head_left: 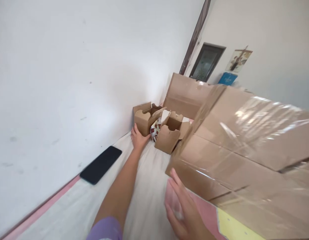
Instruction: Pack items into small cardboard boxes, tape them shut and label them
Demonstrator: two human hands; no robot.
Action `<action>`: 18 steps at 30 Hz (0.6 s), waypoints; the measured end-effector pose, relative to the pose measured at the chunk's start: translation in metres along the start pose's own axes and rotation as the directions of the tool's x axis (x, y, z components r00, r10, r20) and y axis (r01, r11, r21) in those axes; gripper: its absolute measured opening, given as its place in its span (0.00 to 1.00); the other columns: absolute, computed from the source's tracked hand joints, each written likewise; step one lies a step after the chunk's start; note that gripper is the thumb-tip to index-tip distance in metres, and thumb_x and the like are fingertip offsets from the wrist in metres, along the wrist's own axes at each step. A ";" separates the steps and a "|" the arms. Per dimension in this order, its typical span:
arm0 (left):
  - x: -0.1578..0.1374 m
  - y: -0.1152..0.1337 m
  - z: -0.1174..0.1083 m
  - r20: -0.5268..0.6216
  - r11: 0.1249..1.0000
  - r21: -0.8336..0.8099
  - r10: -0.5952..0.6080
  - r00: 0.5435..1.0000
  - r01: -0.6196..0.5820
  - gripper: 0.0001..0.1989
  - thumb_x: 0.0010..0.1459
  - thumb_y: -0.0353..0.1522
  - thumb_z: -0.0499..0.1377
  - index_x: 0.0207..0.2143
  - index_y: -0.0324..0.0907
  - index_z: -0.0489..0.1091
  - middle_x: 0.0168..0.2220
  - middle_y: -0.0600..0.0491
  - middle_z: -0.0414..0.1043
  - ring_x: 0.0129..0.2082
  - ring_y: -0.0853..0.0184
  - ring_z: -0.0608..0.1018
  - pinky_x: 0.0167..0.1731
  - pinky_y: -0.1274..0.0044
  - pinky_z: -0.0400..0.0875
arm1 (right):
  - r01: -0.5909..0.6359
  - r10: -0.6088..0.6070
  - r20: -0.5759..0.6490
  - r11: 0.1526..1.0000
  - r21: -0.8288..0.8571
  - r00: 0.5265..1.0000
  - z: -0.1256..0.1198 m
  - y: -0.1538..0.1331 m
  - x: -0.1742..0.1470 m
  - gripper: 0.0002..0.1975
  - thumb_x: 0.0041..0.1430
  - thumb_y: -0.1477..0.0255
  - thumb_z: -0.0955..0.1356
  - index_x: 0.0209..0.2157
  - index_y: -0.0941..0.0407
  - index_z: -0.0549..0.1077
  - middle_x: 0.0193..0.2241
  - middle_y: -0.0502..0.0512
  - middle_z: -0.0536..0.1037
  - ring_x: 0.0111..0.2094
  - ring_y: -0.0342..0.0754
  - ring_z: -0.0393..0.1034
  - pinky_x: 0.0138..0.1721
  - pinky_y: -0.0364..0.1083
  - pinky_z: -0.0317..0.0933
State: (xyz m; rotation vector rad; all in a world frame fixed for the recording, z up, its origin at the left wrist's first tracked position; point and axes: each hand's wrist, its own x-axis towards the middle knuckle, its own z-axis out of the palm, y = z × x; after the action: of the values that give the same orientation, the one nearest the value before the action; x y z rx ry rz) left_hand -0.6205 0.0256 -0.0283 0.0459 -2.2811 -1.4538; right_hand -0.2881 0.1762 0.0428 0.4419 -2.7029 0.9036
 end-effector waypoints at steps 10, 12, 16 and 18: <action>0.002 0.001 -0.003 0.010 0.998 -0.046 -0.045 0.999 0.046 0.53 0.51 0.34 0.69 0.70 0.39 0.39 0.66 0.29 0.53 0.67 0.45 0.65 0.62 0.58 0.64 | -0.300 0.533 -0.324 0.777 0.554 0.782 0.135 0.053 0.278 0.40 0.62 0.64 0.63 0.73 0.60 0.51 0.73 0.61 0.50 0.75 0.54 0.40 0.74 0.57 0.37; 0.001 0.001 -0.006 -0.006 0.998 -0.051 -0.047 0.999 0.047 0.55 0.50 0.33 0.70 0.70 0.40 0.38 0.66 0.30 0.53 0.65 0.45 0.67 0.61 0.58 0.66 | -0.292 0.508 -0.317 0.794 0.534 0.801 0.139 0.062 0.281 0.39 0.60 0.64 0.65 0.71 0.58 0.56 0.72 0.60 0.55 0.74 0.55 0.44 0.74 0.56 0.39; 0.004 -0.005 -0.016 -0.061 0.997 -0.077 -0.002 0.998 -0.002 0.60 0.47 0.33 0.72 0.71 0.44 0.36 0.66 0.31 0.50 0.64 0.44 0.68 0.62 0.57 0.64 | -0.249 0.387 -0.257 0.863 0.440 0.886 0.143 0.064 0.272 0.39 0.59 0.59 0.67 0.70 0.55 0.61 0.67 0.61 0.64 0.70 0.57 0.54 0.71 0.53 0.48; 0.006 -0.009 -0.020 -0.035 0.996 -0.090 0.006 0.999 -0.009 0.60 0.48 0.33 0.71 0.72 0.45 0.34 0.66 0.31 0.48 0.65 0.44 0.67 0.64 0.57 0.63 | -0.262 0.381 -0.227 0.867 0.423 0.896 0.143 0.064 0.271 0.40 0.59 0.57 0.68 0.70 0.56 0.61 0.65 0.63 0.65 0.69 0.57 0.56 0.71 0.53 0.49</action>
State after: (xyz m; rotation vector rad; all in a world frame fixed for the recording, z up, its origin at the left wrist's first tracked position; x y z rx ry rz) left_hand -0.6206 0.0029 -0.0272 0.0346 -2.1834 -1.5380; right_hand -0.5811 0.0819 -0.0117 -0.0967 -2.3473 1.4735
